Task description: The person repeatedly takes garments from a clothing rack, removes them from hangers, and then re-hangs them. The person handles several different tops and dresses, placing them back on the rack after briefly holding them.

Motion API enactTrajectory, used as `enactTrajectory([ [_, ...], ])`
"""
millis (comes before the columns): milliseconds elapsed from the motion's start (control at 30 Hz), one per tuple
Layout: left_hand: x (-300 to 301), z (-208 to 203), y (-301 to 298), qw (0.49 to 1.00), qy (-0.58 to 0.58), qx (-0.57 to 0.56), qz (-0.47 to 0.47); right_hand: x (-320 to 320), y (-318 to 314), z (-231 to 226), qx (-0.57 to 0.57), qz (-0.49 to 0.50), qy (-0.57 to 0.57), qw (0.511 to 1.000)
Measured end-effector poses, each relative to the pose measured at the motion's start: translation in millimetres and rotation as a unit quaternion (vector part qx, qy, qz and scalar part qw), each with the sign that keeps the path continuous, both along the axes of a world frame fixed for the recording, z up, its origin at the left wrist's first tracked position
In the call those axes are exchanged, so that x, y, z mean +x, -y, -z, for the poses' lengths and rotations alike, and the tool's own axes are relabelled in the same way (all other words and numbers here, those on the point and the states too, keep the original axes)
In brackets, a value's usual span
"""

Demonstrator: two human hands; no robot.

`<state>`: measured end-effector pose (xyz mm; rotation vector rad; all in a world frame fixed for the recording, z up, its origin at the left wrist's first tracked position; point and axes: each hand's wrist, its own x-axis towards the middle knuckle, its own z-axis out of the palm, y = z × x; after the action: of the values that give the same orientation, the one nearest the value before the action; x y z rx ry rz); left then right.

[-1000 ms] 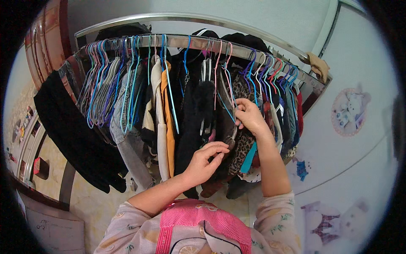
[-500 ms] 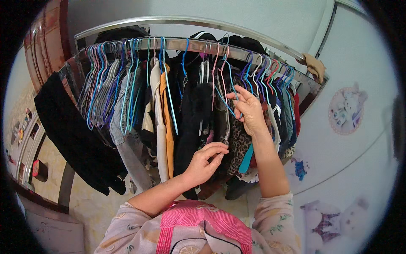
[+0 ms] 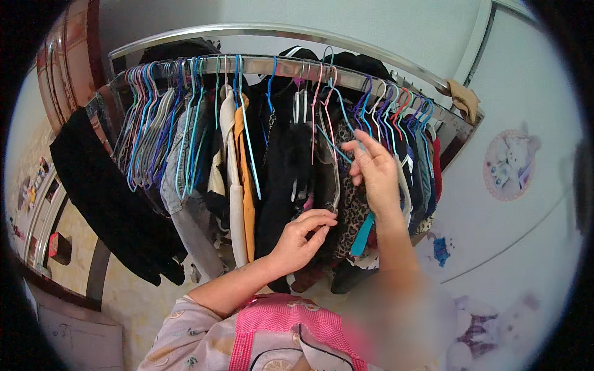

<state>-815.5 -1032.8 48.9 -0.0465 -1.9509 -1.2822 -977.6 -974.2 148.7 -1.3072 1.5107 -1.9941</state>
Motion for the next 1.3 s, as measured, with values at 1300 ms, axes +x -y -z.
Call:
enactTrajectory([
  [1300,-107.3,-33.7,57.1,0.946,0.106,0.304,-0.029,-59.6,74.9,48.0,-0.03,0.066,0.08,0.994],
])
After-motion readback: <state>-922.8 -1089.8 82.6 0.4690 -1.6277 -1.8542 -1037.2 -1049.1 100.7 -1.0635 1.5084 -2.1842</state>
